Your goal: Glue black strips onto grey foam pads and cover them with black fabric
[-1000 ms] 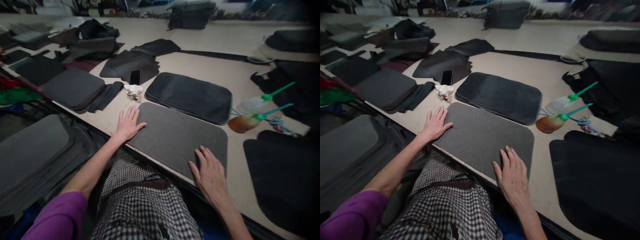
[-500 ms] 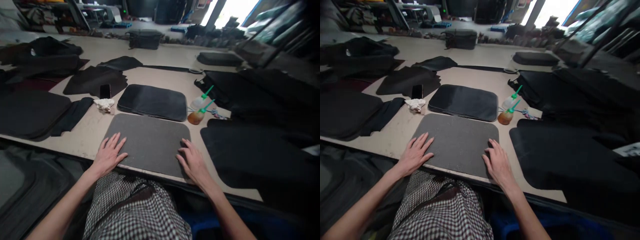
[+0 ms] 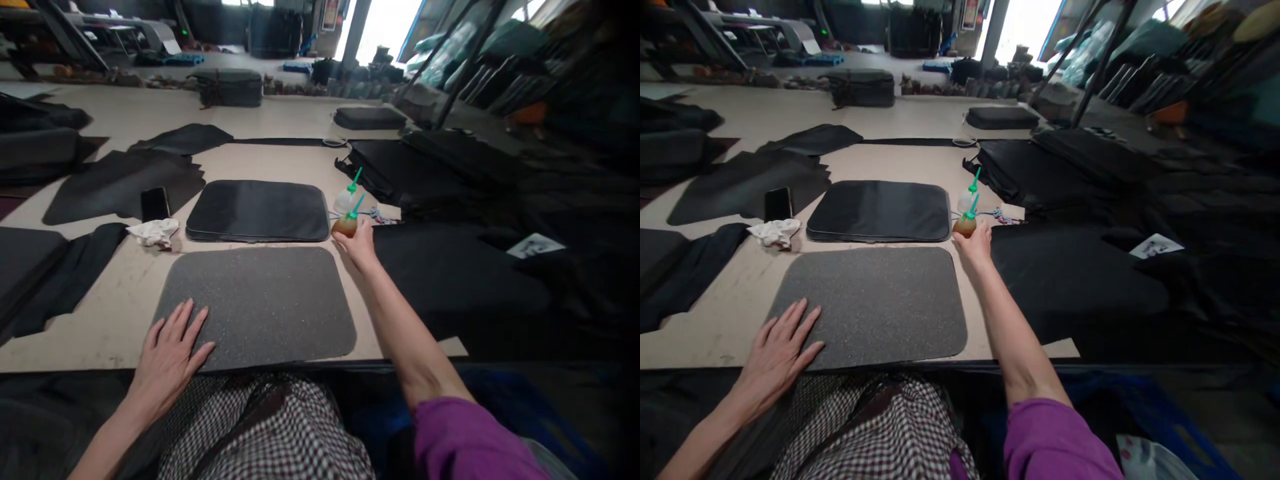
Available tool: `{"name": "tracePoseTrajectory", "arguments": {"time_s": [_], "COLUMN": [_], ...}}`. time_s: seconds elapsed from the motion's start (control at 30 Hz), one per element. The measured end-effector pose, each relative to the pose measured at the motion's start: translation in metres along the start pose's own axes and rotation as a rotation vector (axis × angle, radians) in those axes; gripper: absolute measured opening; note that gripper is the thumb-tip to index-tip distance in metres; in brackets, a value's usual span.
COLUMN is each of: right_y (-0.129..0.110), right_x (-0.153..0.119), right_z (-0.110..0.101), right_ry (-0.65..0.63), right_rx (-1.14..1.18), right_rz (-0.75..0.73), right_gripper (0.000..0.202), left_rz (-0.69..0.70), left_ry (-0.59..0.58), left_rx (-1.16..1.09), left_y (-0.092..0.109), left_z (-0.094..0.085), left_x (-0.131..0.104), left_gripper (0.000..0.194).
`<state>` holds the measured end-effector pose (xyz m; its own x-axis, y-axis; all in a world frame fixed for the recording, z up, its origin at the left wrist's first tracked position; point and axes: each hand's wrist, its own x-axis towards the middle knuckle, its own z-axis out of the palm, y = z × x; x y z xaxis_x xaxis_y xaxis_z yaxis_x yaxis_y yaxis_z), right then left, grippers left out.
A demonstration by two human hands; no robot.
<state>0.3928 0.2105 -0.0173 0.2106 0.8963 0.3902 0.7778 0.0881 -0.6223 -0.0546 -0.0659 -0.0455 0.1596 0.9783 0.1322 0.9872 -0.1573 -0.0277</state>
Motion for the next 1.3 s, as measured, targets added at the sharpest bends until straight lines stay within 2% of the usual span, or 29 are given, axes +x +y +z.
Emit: {"name": "tracePoseTrajectory", "arguments": {"time_s": [0.1, 0.17, 0.23, 0.3, 0.33, 0.4, 0.53, 0.77, 0.9, 0.97, 1.07, 1.13, 1.2, 1.3], "right_y": [-0.016, -0.037, -0.064, -0.091, -0.101, -0.113, -0.104, -0.061, -0.046, -0.043, -0.040, -0.037, -0.032, -0.024], "right_x": [-0.032, -0.066, -0.102, -0.130, -0.139, -0.146, -0.139, -0.134, -0.130, -0.116, -0.077, -0.047, -0.022, -0.003], "right_z": [-0.013, -0.020, -0.018, -0.007, 0.001, 0.015, 0.023, -0.003, -0.013, -0.017, -0.019, -0.015, -0.005, 0.009], "right_ry": [0.053, 0.022, -0.207, -0.427, -0.488, -0.540, -0.484, -0.403, -0.335, -0.247, -0.060, 0.016, 0.036, 0.049], "right_rx": [-0.088, -0.139, -0.101, -0.095, -0.112, -0.162, -0.263, -0.330, -0.326, -0.283, -0.142, -0.061, -0.022, 0.022], "right_rz": [0.005, -0.124, -0.339, -0.572, -0.660, -0.733, -0.631, -0.389, -0.299, -0.234, -0.041, 0.076, 0.142, 0.189], "right_gripper": [0.090, 0.075, 0.064, 0.066, 0.068, 0.072, 0.074, 0.081, 0.082, 0.072, 0.054, 0.064, 0.078, 0.074], "left_rz": [0.005, 0.012, 0.012, 0.011, 0.012, 0.017, 0.026, 0.023, 0.004, -0.006, -0.008, 0.000, 0.011, 0.028], "left_ry": [-0.004, -0.004, 0.002, 0.011, 0.014, 0.010, 0.006, 0.007, 0.005, 0.010, 0.019, 0.024, 0.034, 0.038], "left_rx": [0.019, 0.029, 0.034, 0.035, 0.035, 0.039, 0.050, 0.054, 0.043, 0.043, 0.046, 0.048, 0.055, 0.072], "left_y": [0.001, 0.003, 0.005, 0.005, 0.005, 0.004, 0.002, 0.001, 0.003, 0.004, 0.005, 0.005, 0.003, 0.001], "left_z": [-0.002, -0.004, -0.006, -0.006, -0.006, -0.004, -0.002, -0.003, -0.003, -0.003, -0.003, -0.003, -0.001, 0.002], "left_x": [0.000, 0.001, 0.002, 0.002, 0.002, 0.002, 0.002, 0.001, 0.002, 0.002, 0.003, 0.002, 0.002, 0.002], "left_gripper": [0.065, 0.066, 0.067, 0.068, 0.068, 0.068, 0.069, 0.069, 0.068, 0.068, 0.067, 0.067, 0.066, 0.064]}}
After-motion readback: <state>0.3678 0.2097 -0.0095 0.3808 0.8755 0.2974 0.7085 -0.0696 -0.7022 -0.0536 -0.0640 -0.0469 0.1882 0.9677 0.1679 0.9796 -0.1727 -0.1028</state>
